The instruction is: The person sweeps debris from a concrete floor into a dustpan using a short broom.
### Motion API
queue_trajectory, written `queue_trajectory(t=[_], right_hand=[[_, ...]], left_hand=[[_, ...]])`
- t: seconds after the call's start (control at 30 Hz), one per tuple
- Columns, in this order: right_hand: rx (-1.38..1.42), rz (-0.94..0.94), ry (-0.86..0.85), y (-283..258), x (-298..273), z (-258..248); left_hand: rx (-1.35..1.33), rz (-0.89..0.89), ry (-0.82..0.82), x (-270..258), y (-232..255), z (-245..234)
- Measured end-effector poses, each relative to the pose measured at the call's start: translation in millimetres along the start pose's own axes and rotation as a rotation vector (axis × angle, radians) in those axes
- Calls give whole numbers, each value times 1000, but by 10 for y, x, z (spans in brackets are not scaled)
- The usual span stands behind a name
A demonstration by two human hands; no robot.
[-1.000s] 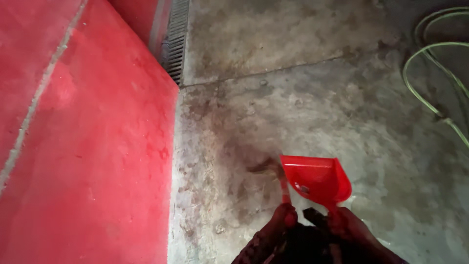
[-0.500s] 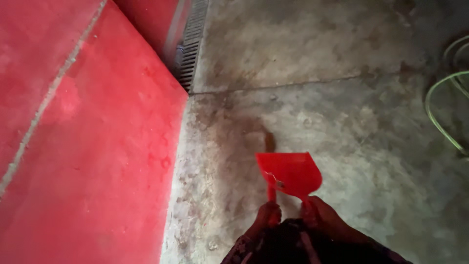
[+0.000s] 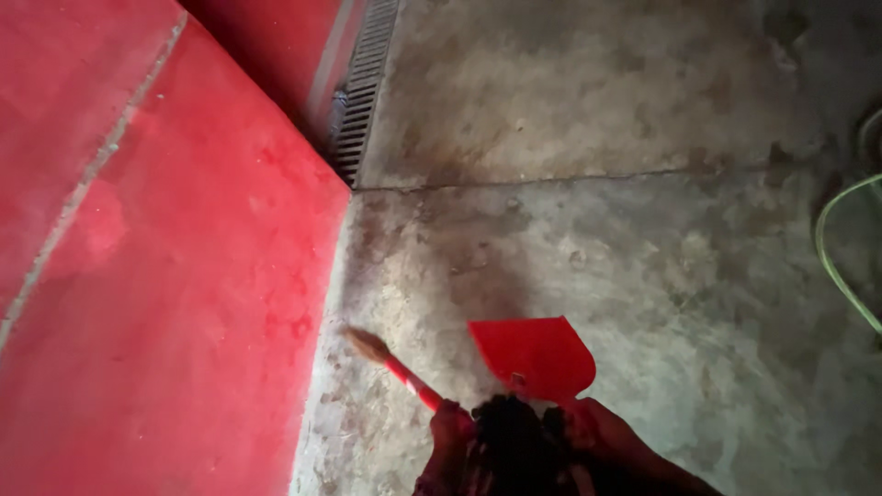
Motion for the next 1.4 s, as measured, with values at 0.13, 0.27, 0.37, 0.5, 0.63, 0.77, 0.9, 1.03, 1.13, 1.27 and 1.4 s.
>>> queue_trajectory(t=[0.13,0.27,0.37,0.5,0.63,0.77,0.9,1.03,1.13,1.27,1.4], right_hand=[[-17,1,30,-235,52,95],[-26,-39,29,-669,223,228],[-40,-113,8,-1151,425,286],[-96,-233,-28,-1804,655,638],[-69,-104,100,-2093,775,1196],[-876,-569,271,-2636,705,1889],[-783,-410,258,-2714,950,2152],[-1039,-383,353,-2961,956,2324],[-1312,-494,379,-3290,1268,2227],[-307,-90,87,-3398,2130,1785],[-201,-74,41,-4122,2514,1779]], left_hand=[[156,-56,-85,112,-219,50],[275,-148,-98,448,-327,320],[337,-205,-148,805,-306,687],[424,-253,-304,1354,-162,1585],[283,-338,-435,1638,-82,2224],[149,-523,-625,1674,213,2664],[217,-405,-633,1764,584,2901],[217,-183,-487,1938,848,3275],[401,-44,-308,2120,985,3324],[208,-84,-242,2394,1025,3479],[257,-111,-256,2741,928,3924]])
Point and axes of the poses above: each hand's wrist, its own x-axis towards the middle knuckle, its own z-axis out of the palm, y = z × x, the point moved 9 cm from there along x, towards the middle knuckle, and after that the axes turned 2 degrees about z, right-handed, at the moved point
